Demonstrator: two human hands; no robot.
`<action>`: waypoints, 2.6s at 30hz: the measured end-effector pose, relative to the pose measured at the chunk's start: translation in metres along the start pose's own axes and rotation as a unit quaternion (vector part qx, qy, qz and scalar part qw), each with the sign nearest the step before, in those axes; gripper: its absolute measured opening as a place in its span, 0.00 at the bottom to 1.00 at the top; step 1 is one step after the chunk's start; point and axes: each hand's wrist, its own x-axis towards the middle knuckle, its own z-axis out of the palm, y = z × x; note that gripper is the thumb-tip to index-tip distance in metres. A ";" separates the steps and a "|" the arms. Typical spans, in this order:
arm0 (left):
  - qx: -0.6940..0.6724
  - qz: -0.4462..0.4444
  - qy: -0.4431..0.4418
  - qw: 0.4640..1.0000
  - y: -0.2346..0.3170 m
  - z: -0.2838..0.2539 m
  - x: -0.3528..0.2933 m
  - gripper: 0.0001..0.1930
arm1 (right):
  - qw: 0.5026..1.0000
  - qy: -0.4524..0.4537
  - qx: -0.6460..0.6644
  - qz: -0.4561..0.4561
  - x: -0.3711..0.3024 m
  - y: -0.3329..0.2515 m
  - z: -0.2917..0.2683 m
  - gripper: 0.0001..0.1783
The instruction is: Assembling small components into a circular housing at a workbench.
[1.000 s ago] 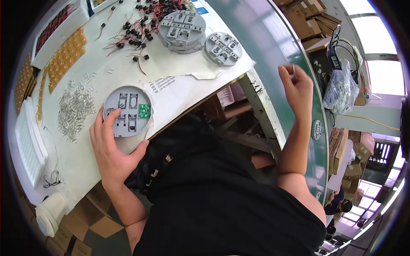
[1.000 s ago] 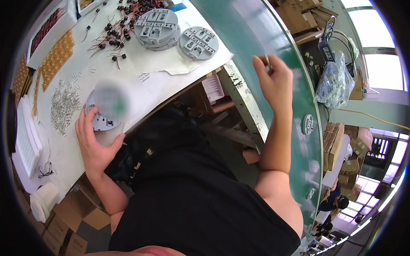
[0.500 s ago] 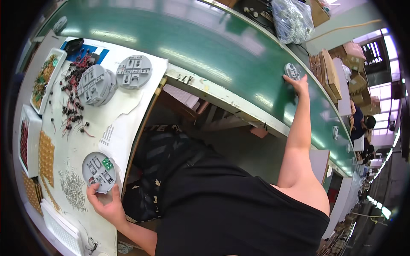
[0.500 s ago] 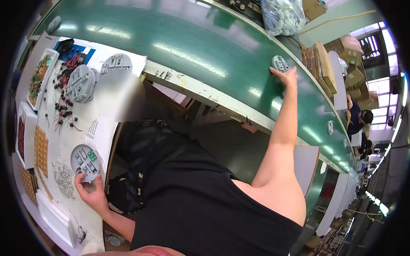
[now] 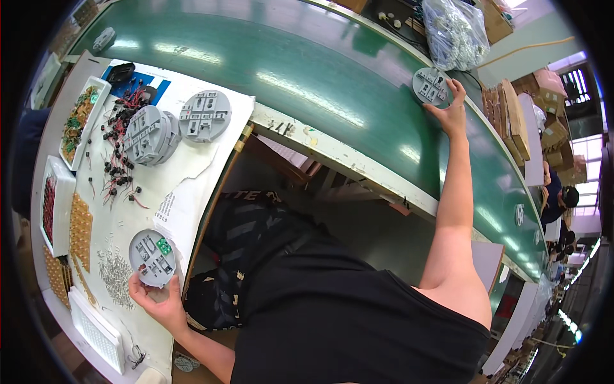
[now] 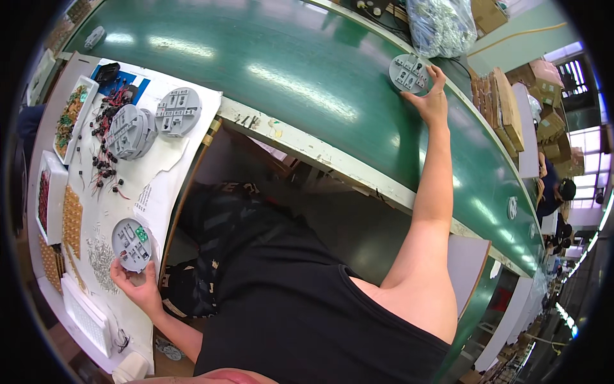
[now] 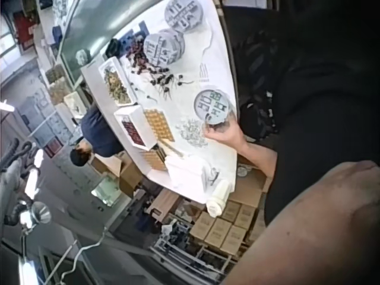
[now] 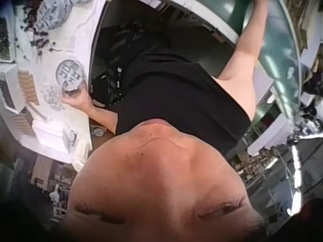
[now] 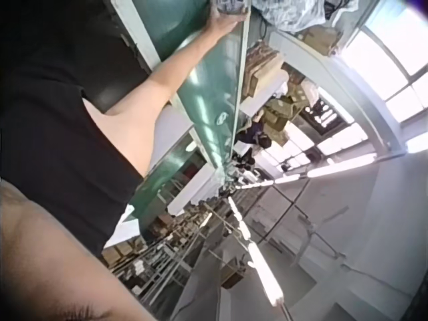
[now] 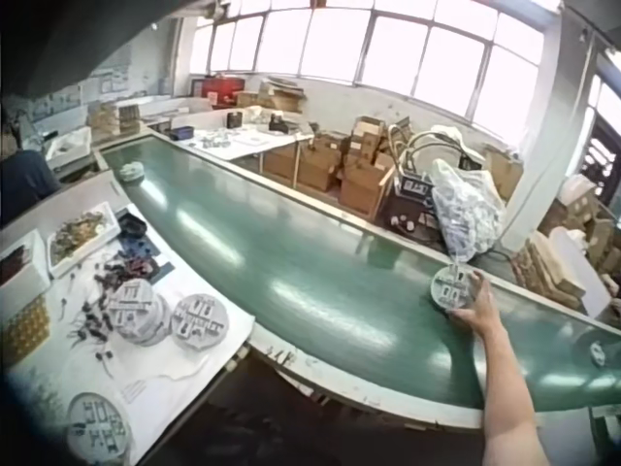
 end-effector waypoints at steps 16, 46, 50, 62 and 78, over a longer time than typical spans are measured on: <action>-0.083 -0.077 -0.039 0.993 -0.123 -0.165 0.011 0.56 | 0.865 -0.337 0.361 -0.082 -0.170 -0.512 0.060 0.23; 0.018 -0.045 -0.021 0.999 -0.244 -0.231 -0.020 0.53 | 0.670 -0.310 0.159 -0.655 -0.436 -0.803 0.213 0.18; 0.014 -0.034 -0.018 0.999 -0.246 -0.231 -0.019 0.53 | 0.659 -0.290 0.160 -0.675 -0.436 -0.800 0.221 0.17; 0.020 -0.030 -0.027 0.999 -0.239 -0.236 -0.025 0.54 | 0.603 -0.286 0.054 -0.743 -0.432 -0.825 0.187 0.12; 0.018 -0.029 -0.043 0.999 -0.229 -0.244 -0.030 0.54 | 0.595 -0.299 0.030 -0.745 -0.428 -0.814 0.182 0.09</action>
